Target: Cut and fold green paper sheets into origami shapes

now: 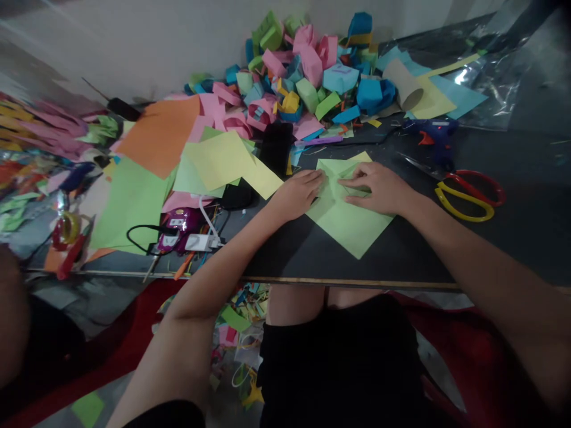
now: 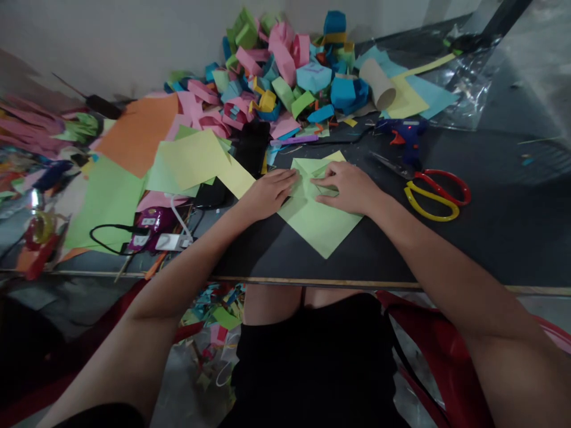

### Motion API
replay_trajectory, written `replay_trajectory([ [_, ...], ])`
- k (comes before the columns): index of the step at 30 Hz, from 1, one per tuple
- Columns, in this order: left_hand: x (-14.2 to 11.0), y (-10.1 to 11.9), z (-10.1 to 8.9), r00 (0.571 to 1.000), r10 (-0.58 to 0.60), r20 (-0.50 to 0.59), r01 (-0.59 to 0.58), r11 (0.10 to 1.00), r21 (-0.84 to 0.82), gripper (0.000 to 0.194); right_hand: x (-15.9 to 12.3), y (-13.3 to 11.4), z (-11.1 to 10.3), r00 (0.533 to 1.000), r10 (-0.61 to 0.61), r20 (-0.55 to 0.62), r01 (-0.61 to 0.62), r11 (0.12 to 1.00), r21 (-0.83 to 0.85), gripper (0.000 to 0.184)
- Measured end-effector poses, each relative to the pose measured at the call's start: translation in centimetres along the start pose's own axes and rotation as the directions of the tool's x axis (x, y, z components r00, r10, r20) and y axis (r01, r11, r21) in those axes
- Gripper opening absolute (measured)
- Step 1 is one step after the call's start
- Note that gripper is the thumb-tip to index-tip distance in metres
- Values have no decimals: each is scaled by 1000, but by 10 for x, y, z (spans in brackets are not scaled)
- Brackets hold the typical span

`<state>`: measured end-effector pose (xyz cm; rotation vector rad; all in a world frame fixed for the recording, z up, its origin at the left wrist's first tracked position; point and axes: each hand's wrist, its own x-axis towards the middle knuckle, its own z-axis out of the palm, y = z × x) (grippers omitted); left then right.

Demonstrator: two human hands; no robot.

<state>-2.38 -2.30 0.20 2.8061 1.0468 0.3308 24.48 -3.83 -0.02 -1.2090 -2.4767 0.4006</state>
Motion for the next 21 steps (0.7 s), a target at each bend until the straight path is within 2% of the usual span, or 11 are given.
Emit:
replay_trajectory([
  [3,-2,6,1,998,23,-56,-22,999,23,42,-5,6,-10,999,-37,-36,35,997,-70,36],
  [6,-5,11,-3,995,54,-87,-51,998,35,37,-8,5,-12,995,-31,-97,18,991,-136,33],
  [9,-5,2,-3,985,139,-100,-139,990,4,32,-7,-2,-5,990,-7,-144,-17,986,-167,34],
  [14,-7,-10,7,953,251,-167,-268,959,-91,35,-4,-11,9,988,44,-147,-60,993,-104,37],
  [17,-11,0,9,965,218,-146,-238,962,-131,39,-5,-16,10,988,71,-139,-82,994,-72,38],
  [21,-18,26,5,993,90,-81,-96,992,-79,43,-5,-23,5,989,97,-113,-104,993,-51,39],
])
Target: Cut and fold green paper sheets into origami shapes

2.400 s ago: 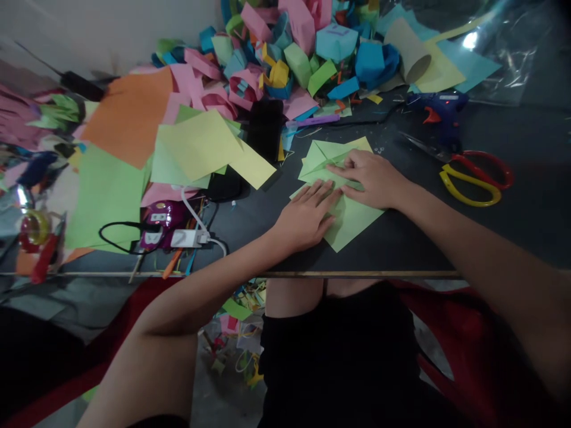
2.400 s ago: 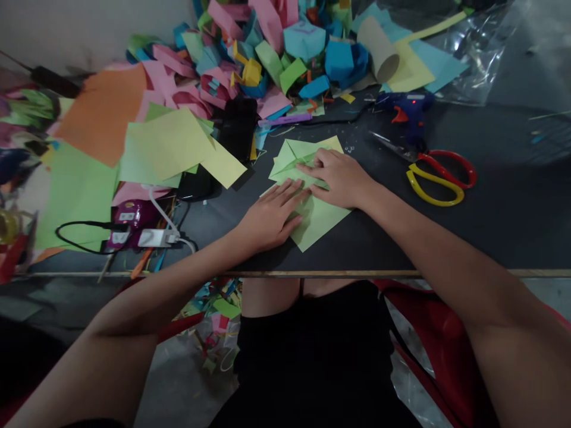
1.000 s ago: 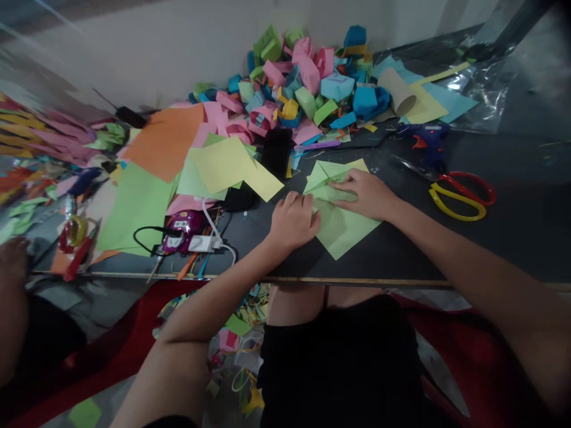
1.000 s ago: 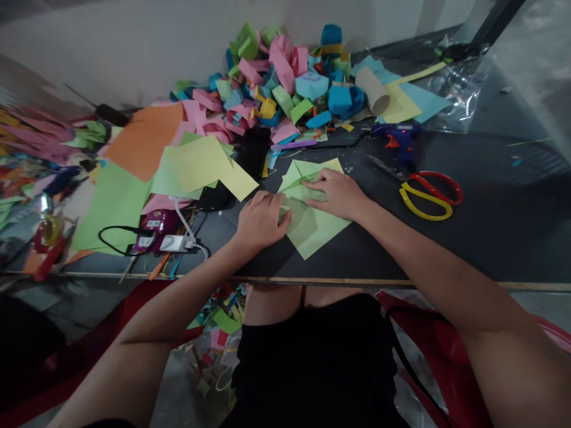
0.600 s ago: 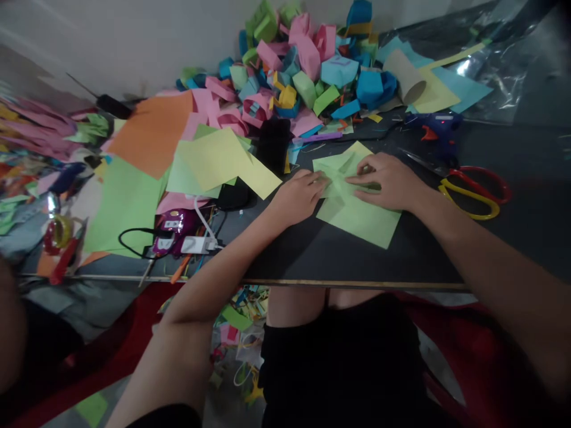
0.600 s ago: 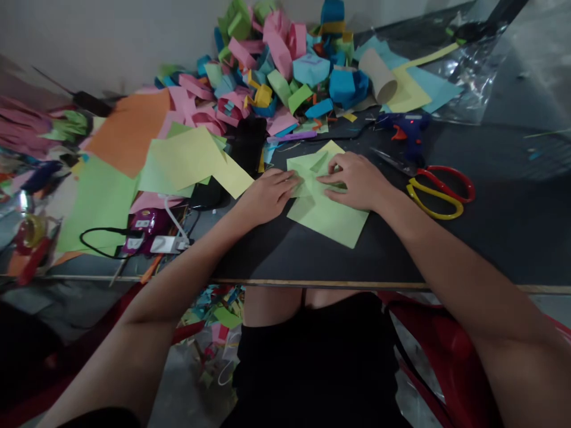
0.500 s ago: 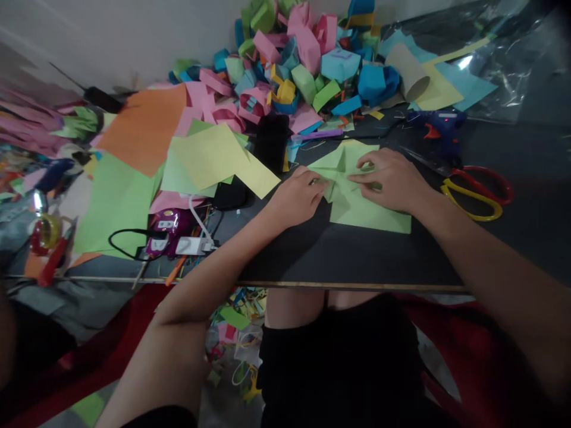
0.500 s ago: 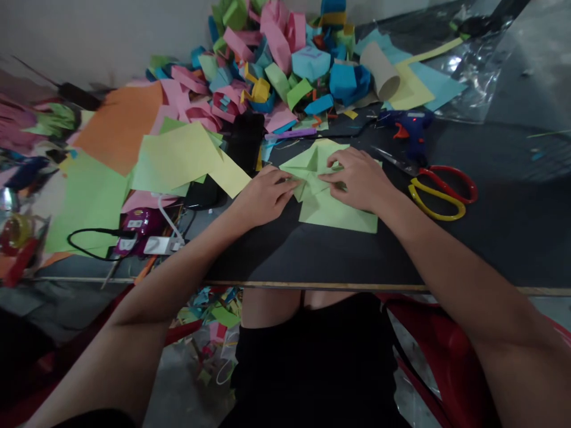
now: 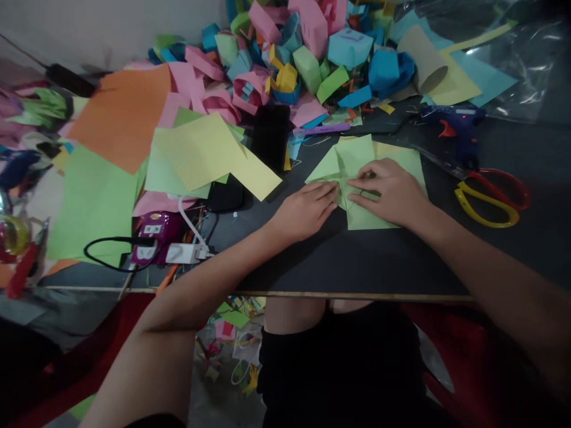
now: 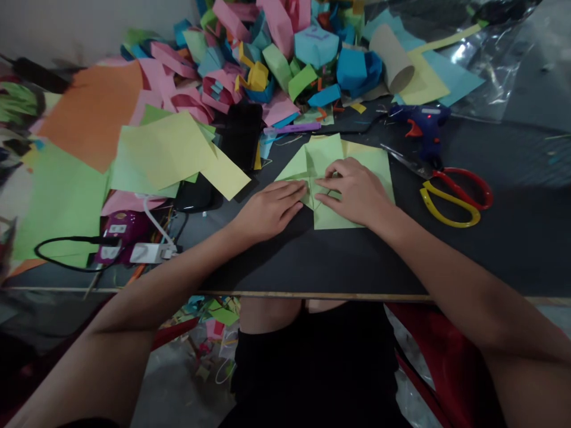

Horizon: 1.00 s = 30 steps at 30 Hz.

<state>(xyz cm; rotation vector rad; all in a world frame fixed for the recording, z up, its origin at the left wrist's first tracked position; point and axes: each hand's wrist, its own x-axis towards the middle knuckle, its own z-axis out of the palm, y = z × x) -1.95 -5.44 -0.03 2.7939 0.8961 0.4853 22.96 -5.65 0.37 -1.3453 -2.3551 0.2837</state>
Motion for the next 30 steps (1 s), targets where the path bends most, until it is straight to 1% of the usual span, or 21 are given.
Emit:
replay_trajectory([
  [2,-1,10,-1,999,-47,17,46,998,38,44,1,-1,-3,1000,-9,17,9,1000,13,39],
  [5,-3,15,-1,998,-54,32,53,997,48,44,2,0,-5,999,-32,34,31,999,32,39],
  [9,-5,8,2,999,-14,48,14,1000,6,46,3,3,-4,999,-35,36,33,999,40,40],
  [13,-7,3,6,999,-13,45,14,1000,-20,49,3,4,-2,999,-46,22,45,998,46,39],
  [20,-6,3,9,999,-26,41,26,1000,3,49,3,4,-1,998,-51,41,50,998,40,40],
  [25,-6,2,8,996,-35,78,33,999,21,50,5,6,-1,997,-49,62,47,998,33,40],
  [30,-8,0,5,996,-2,91,-1,1000,25,52,5,9,0,996,-48,73,45,998,40,40],
])
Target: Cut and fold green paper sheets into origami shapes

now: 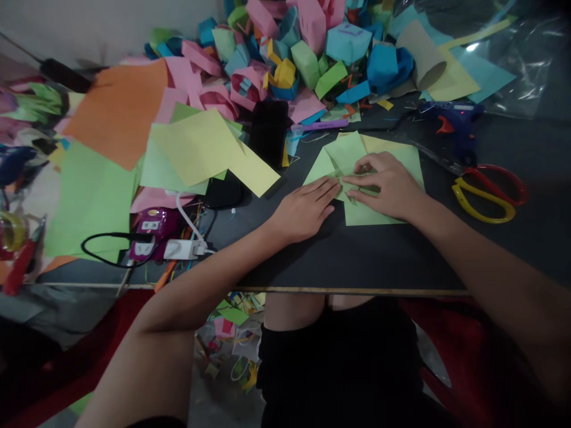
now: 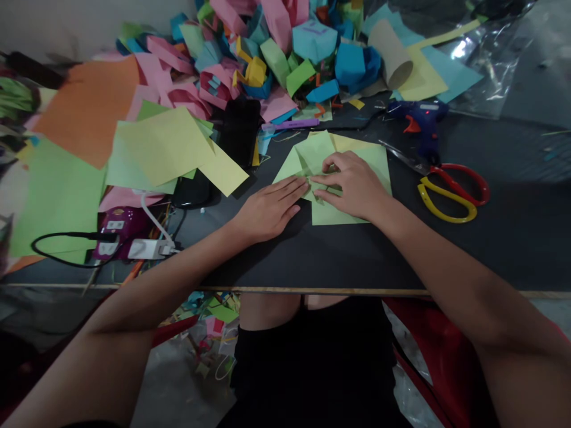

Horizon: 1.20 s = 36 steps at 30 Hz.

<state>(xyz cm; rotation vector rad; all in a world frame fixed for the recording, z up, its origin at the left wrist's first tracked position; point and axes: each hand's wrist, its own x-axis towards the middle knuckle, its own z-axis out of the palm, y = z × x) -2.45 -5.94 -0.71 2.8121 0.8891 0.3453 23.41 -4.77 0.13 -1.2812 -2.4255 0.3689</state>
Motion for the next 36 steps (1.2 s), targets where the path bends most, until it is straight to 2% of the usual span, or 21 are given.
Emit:
replay_trajectory([
  [9,-1,3,-3,999,10,-48,-10,1000,0,48,-1,-4,-2,1000,2,-7,-2,1000,9,40],
  [18,1,4,-6,999,-4,-43,2,999,-33,47,-1,-2,-3,999,-26,-20,26,1000,-12,42],
  [22,2,-4,-9,996,-34,-77,33,999,-21,42,-6,-8,-8,999,-40,11,40,998,-39,43],
  [27,3,-20,-12,991,-96,-97,94,995,-22,37,-10,-19,-12,989,-127,77,131,990,-53,43],
  [36,2,-25,-9,990,-87,-108,78,993,-88,37,-9,-14,-5,993,-108,47,108,994,20,39],
])
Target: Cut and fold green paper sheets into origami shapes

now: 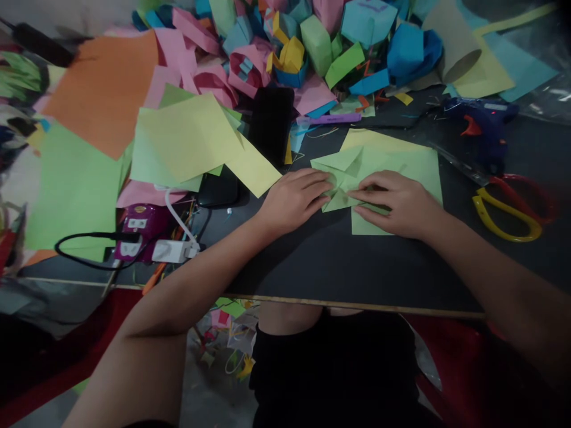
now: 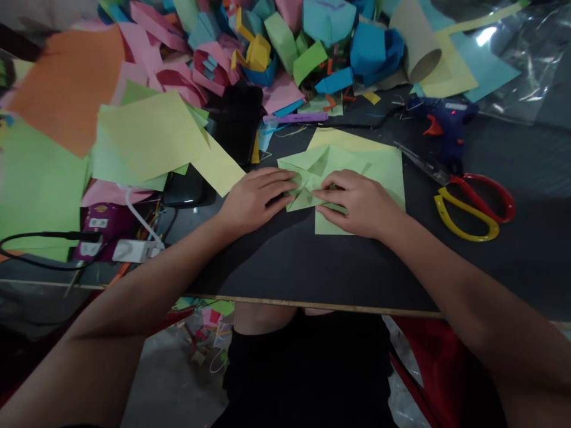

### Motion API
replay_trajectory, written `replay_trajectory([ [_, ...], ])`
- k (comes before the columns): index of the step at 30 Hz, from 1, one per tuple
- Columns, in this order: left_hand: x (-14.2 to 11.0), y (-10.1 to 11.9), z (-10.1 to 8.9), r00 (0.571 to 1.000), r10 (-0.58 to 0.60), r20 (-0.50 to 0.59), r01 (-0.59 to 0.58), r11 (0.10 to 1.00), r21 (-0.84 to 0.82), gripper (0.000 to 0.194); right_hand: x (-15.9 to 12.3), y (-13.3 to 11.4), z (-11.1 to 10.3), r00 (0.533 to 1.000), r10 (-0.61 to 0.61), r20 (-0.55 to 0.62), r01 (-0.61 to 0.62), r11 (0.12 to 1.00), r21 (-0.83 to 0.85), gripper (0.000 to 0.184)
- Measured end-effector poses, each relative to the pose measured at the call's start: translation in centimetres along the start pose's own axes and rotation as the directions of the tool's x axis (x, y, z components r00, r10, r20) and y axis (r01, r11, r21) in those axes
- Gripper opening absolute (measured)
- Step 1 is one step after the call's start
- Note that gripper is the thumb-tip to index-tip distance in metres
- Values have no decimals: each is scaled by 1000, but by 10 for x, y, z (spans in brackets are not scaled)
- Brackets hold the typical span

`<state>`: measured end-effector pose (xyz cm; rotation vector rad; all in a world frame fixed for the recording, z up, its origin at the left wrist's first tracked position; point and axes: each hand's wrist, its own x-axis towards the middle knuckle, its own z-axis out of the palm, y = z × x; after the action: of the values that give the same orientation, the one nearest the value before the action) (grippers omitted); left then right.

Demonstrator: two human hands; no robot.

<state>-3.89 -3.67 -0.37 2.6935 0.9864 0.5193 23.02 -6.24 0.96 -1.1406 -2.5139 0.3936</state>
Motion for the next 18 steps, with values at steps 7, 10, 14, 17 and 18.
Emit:
replay_trajectory([
  [7,-4,8,2,996,73,-47,-72,997,24,38,3,-1,3,999,-39,-30,38,999,-31,39],
  [10,-5,11,3,995,76,-61,-74,997,37,38,4,-2,2,999,-40,-8,39,998,-48,39],
  [14,-7,12,3,995,83,-58,-80,995,53,38,4,-5,1,1000,-15,-4,14,998,-68,39],
  [17,-8,13,3,995,85,-50,-82,995,53,38,3,-5,2,1000,-23,-21,21,996,-85,39],
  [18,-8,13,2,995,85,-46,-82,995,49,38,3,-5,2,999,-29,-23,26,996,-88,39],
])
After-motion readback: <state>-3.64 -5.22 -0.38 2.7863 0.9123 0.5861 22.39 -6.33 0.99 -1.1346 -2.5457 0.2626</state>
